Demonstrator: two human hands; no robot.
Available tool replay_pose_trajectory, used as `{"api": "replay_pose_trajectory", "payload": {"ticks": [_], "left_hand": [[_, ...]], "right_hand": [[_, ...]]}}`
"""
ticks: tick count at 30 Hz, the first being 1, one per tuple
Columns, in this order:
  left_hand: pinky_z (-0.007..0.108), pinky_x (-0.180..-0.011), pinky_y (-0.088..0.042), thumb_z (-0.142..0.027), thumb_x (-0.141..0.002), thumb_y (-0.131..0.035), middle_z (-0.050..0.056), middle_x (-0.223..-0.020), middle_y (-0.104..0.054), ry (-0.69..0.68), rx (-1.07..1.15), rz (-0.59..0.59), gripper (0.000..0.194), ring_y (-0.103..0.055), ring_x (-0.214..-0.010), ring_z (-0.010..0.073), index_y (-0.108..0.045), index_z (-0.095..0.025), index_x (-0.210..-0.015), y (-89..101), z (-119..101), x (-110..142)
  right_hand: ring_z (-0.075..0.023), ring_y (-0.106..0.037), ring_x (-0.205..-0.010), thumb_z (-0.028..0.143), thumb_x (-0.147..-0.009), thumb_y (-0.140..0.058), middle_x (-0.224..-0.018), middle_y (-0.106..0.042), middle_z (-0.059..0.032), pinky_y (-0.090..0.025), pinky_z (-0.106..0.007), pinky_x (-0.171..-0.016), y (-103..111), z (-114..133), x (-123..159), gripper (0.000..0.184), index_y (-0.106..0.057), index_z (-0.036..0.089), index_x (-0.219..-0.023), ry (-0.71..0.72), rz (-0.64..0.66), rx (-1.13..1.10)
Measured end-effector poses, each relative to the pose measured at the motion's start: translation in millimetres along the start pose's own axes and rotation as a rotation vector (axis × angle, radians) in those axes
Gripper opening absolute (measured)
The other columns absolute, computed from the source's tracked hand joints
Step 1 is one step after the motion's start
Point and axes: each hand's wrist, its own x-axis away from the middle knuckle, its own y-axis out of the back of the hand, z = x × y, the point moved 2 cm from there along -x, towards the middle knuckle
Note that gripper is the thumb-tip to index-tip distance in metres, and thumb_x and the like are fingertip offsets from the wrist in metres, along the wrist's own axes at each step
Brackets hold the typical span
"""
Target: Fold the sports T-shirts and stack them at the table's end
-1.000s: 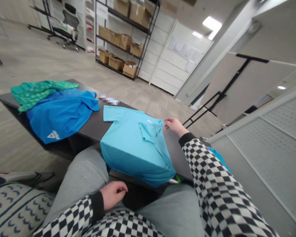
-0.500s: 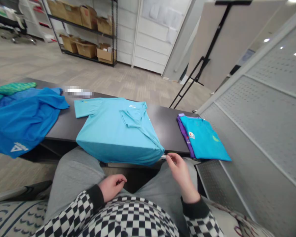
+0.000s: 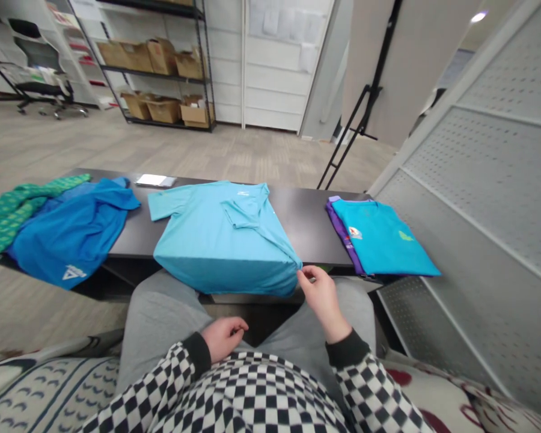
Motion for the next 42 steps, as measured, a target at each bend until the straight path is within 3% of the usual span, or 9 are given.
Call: {"api": "replay_pose_trajectory", "payload": {"ticks": [4, 9, 13, 17, 23, 27, 32, 37, 42], "left_hand": [[0.034, -0.076, -0.057, -0.051, -0.096, -0.064, 0.006, -0.089, -0.083, -0.011, 0.173, -0.082, 0.04, -0.074, -0.081, 0.0235, -0.084, -0.02, -0.112, 9.9, -16, -1], [0.037, -0.093, -0.06, -0.063, -0.101, -0.066, 0.011, -0.102, -0.083, -0.173, 0.426, -0.387, 0.048, -0.077, -0.098, 0.0245, -0.081, -0.019, -0.113, 54.1, -87, -28], [0.032, -0.075, -0.056, -0.072, -0.094, -0.073, 0.007, -0.088, -0.079, -0.204, 0.483, -0.416, 0.056, -0.071, -0.08, 0.0203, -0.079, -0.018, -0.105, 73.7, -132, -65], [0.028, -0.054, -0.038, -0.079, -0.094, -0.07, -0.004, -0.051, -0.052, -0.064, 0.539, -0.392, 0.061, -0.046, -0.049, 0.0122, -0.067, -0.02, -0.077, 67.4, -144, -87], [0.026, -0.055, -0.038, -0.073, -0.084, -0.084, -0.004, -0.063, -0.06, -0.131, 0.626, -0.561, 0.056, -0.049, -0.053, 0.0115, -0.068, -0.02, -0.091, 61.5, -155, -87], [0.026, -0.054, -0.038, -0.074, -0.083, -0.085, -0.005, -0.061, -0.058, -0.127, 0.646, -0.58, 0.06, -0.051, -0.053, 0.0119, -0.069, -0.019, -0.099, 58.9, -151, -86], [0.026, -0.052, -0.035, -0.077, -0.082, -0.084, -0.006, -0.06, -0.055, -0.078, 0.636, -0.553, 0.059, -0.047, -0.051, 0.0105, -0.065, -0.021, -0.085, 48.9, -141, -87], [0.028, -0.058, -0.043, -0.073, -0.086, -0.083, 0.001, -0.068, -0.067, -0.093, 0.614, -0.491, 0.054, -0.058, -0.062, 0.0163, -0.07, -0.02, -0.081, 38.8, -135, -88], [0.034, -0.073, -0.053, -0.062, -0.094, -0.078, 0.008, -0.083, -0.079, -0.111, 0.567, -0.437, 0.043, -0.069, -0.08, 0.0255, -0.08, -0.02, -0.091, 33.9, -127, -90]], "right_hand": [[-0.0287, -0.075, -0.091, 0.043, -0.098, -0.063, -0.094, -0.081, -0.0095, -0.055, -0.04, -0.089, 2, 41, 14, 0.023, -0.073, 0.024, -0.088, 0.148, -0.038, 0.045], [-0.0255, -0.073, -0.08, 0.033, -0.105, -0.061, -0.088, -0.079, -0.006, -0.052, -0.037, -0.079, -23, 79, 27, 0.018, -0.072, 0.027, -0.092, 0.268, 0.183, 0.12], [-0.0247, -0.072, -0.077, 0.024, -0.103, -0.061, -0.085, -0.078, -0.0056, -0.048, -0.034, -0.073, -51, 73, 35, 0.018, -0.068, 0.027, -0.087, 0.352, 0.358, 0.214], [-0.0232, -0.071, -0.073, 0.024, -0.105, -0.058, -0.081, -0.076, -0.004, -0.044, -0.032, -0.068, -58, 55, 43, 0.022, -0.065, 0.027, -0.085, 0.314, 0.358, 0.208], [-0.025, -0.07, -0.073, 0.037, -0.108, -0.061, -0.081, -0.076, -0.0044, -0.045, -0.034, -0.069, -40, 49, 37, 0.025, -0.068, 0.027, -0.086, 0.294, 0.381, 0.129], [-0.0241, -0.07, -0.071, 0.05, -0.112, -0.057, -0.078, -0.076, -0.0047, -0.047, -0.033, -0.07, -17, 69, -18, 0.038, -0.075, 0.027, -0.089, 0.292, 0.265, 0.094], [-0.0275, -0.075, -0.092, 0.035, -0.109, -0.054, -0.102, -0.083, -0.0108, -0.056, -0.036, -0.089, -25, 102, -152, 0.031, -0.081, 0.021, -0.111, 0.42, 0.081, 0.198], [-0.0338, -0.068, -0.132, 0.007, -0.096, -0.052, -0.149, -0.073, -0.0221, -0.052, -0.046, -0.119, -79, 101, -268, 0.055, -0.075, 0.011, -0.147, 0.553, 0.321, 0.455], [-0.0377, -0.057, -0.151, 0.006, -0.092, -0.061, -0.171, -0.058, -0.0167, -0.047, -0.054, -0.127, -116, 88, -328, 0.066, -0.073, 0.022, -0.155, 0.627, 0.524, 0.674]]}}
